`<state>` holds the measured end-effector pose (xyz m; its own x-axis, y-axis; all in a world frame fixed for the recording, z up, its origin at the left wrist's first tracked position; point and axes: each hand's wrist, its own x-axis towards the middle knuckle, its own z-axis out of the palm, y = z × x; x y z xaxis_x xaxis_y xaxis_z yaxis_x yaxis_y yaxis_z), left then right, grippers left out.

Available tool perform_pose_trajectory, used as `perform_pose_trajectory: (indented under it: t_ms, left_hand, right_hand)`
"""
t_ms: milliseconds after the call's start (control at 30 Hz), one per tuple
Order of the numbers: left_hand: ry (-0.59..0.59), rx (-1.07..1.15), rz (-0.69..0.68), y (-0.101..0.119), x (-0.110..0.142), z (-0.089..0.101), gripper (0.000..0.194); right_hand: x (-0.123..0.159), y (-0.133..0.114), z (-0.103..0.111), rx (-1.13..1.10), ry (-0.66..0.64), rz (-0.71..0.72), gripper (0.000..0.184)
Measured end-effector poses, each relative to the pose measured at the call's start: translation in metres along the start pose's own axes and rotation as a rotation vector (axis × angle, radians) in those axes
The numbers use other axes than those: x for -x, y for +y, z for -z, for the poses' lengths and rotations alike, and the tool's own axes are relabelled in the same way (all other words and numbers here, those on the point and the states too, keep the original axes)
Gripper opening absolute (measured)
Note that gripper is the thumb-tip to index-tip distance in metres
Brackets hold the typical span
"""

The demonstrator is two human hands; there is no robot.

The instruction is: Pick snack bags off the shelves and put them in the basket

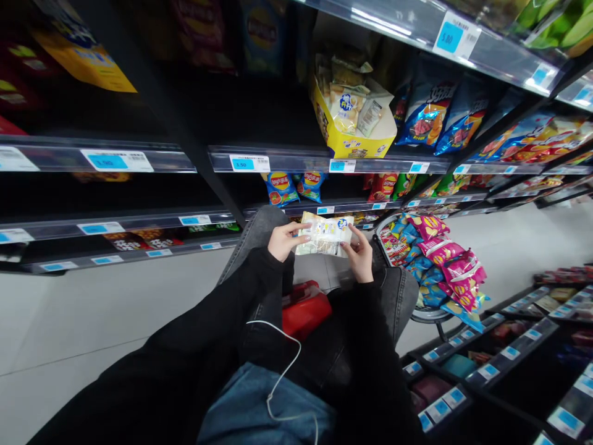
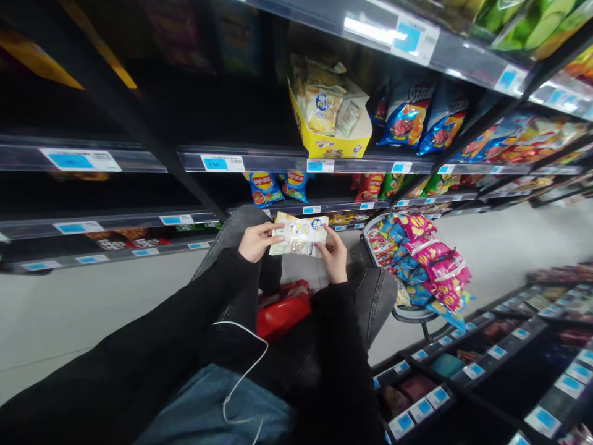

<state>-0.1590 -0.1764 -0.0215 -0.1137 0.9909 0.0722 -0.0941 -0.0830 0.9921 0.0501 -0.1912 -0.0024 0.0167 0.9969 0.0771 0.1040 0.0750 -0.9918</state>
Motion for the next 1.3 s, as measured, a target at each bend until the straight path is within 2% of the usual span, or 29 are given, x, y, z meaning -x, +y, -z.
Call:
perform_pose_trajectory:
  t_ms: [67, 133, 233, 367, 433, 500, 733, 867, 967, 1067, 1167, 1300]
  left_hand:
    - [-0.048, 0.005, -0.005, 0.002, 0.001, 0.000, 0.037]
    - [-0.147, -0.028, -0.016, 0.005, 0.004, 0.000, 0.032]
    - [-0.436, -0.118, 0.024, 0.008, 0.010, -0.001, 0.019]
    - [-0.842, -0.228, 0.106, 0.007, 0.018, -0.006, 0.020]
    - [-0.965, -0.292, 0.110, 0.006, 0.022, -0.009, 0.026]
    - [-1.021, -0.336, 0.104, 0.004, 0.024, -0.012, 0.032]
    - [-0.978, -0.300, 0.174, 0.009, 0.025, -0.015, 0.028]
    - [-0.909, -0.278, 0.247, 0.014, 0.024, -0.017, 0.025]
    - [-0.724, -0.201, 0.257, 0.014, 0.023, -0.016, 0.018]
    - [-0.528, 0.050, 0.262, 0.013, 0.020, -0.013, 0.024]
    - [-0.443, 0.220, 0.301, 0.013, 0.016, -0.011, 0.034]
    - [-0.328, 0.199, 0.329, 0.012, 0.012, -0.012, 0.034]
  right_hand:
    - [-0.001, 0.001, 0.000, 0.019, 0.045, 0.018, 0.051]
    - [-0.002, 0.003, 0.002, 0.016, 0.090, 0.026, 0.046]
    - [-0.006, 0.007, 0.007, -0.067, 0.150, 0.014, 0.039]
    - [-0.011, 0.008, 0.015, -0.166, 0.222, -0.033, 0.033]
    - [-0.013, 0.007, 0.018, -0.185, 0.240, -0.061, 0.031]
    - [-0.013, 0.005, 0.021, -0.195, 0.249, -0.075, 0.028]
    - [-0.010, 0.004, 0.029, -0.230, 0.223, -0.087, 0.027]
    - [-0.010, 0.005, 0.031, -0.238, 0.223, -0.094, 0.026]
    - [-0.011, 0.005, 0.033, -0.244, 0.210, -0.082, 0.025]
    - [-0.011, 0.005, 0.034, -0.290, 0.167, -0.061, 0.022]
    - [-0.011, 0.005, 0.035, -0.378, 0.108, -0.106, 0.015]
    - [-0.009, 0.004, 0.034, -0.354, 0.060, -0.112, 0.021]
